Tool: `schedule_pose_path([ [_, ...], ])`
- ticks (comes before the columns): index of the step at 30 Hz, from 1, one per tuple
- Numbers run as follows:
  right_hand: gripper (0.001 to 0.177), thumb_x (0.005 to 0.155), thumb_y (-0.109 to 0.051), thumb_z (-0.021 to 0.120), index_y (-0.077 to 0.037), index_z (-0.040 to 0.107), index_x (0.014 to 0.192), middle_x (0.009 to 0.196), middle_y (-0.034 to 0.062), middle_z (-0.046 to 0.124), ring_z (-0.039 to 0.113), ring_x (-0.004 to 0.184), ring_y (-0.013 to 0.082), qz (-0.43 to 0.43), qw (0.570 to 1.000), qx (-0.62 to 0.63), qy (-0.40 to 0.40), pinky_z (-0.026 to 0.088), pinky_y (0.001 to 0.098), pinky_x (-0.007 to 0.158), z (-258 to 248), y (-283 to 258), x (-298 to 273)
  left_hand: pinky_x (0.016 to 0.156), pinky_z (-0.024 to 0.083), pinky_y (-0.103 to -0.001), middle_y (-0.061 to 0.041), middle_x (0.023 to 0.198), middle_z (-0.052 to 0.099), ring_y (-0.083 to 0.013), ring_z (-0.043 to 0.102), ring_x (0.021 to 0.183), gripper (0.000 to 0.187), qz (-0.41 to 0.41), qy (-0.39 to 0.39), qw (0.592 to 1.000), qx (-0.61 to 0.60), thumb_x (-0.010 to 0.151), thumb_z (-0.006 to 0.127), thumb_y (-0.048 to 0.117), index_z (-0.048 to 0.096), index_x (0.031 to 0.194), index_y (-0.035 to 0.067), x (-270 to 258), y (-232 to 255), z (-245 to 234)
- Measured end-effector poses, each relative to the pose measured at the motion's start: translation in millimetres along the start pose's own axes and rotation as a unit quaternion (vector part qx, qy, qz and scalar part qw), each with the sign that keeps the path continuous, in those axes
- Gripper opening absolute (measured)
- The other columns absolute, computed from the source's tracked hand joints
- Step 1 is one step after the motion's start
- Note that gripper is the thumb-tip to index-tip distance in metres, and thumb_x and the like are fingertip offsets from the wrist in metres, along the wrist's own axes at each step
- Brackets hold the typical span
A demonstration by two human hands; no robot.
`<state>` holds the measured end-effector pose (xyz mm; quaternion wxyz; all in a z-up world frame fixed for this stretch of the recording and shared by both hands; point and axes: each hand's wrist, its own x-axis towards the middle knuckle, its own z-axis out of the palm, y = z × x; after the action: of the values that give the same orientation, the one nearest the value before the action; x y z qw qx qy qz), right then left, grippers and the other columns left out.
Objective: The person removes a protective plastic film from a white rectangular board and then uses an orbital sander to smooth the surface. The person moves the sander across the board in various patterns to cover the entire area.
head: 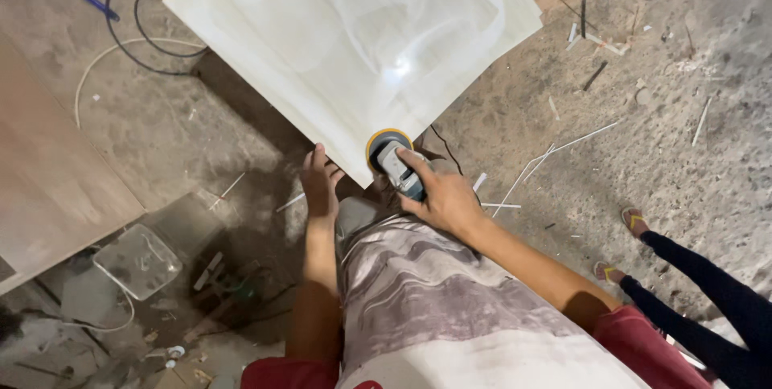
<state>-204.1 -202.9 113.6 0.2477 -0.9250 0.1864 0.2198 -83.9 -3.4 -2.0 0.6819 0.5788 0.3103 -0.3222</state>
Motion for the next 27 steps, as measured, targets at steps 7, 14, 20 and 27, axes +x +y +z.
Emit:
schedule_pose_path([
  [7,0.08,0.086,-0.056,0.068,-0.033,0.034,0.155,0.085,0.0329,0.072,0.071,0.083,0.0539,0.016,0.994,0.054,0.091,0.056,0.0619,0.073,-72.9,37.4,42.7,0.096,0.06,-0.047,-0.017,0.132,0.056,-0.0306,0.064,0.114,0.055,0.047,0.088,0.991,0.089,0.105,0.061,0.043,0.047,0.144,0.007,3.7,-9.2,0.6],
  [14,0.075,0.091,-0.043,0.068,-0.025,0.033,0.154,0.083,0.0362,0.069,0.069,0.081,0.0577,0.077,0.981,0.063,0.167,0.051,0.0641,0.074,-138.5,125.6,82.1,0.102,0.054,-0.061,-0.023,0.144,0.037,-0.047,0.045,0.133,0.064,0.439,0.232,0.671,0.551,0.089,0.076,0.022,0.049,0.143,0.003,-39.2,5.7,90.0],
  [20,0.078,0.089,-0.047,0.071,-0.028,0.033,0.154,0.081,0.0328,0.07,0.071,0.08,0.0548,0.068,0.982,0.043,0.169,0.054,0.0629,0.074,-167.7,173.4,122.5,0.117,0.025,-0.067,-0.025,0.151,0.041,-0.0434,0.038,0.144,0.079,0.527,0.061,0.609,0.589,0.078,0.088,0.037,0.055,0.142,0.005,-21.7,-11.7,199.8],
  [27,0.075,0.09,-0.039,0.068,-0.027,0.034,0.155,0.096,0.0343,0.072,0.073,0.075,0.0484,0.01,0.99,0.08,0.116,0.057,0.0529,0.068,-188.2,195.3,101.7,0.121,0.002,-0.068,-0.027,0.161,0.032,-0.0451,0.025,0.153,0.098,0.46,0.016,0.564,0.685,0.076,0.083,0.05,0.041,0.157,0.013,-13.3,-19.8,240.8],
])
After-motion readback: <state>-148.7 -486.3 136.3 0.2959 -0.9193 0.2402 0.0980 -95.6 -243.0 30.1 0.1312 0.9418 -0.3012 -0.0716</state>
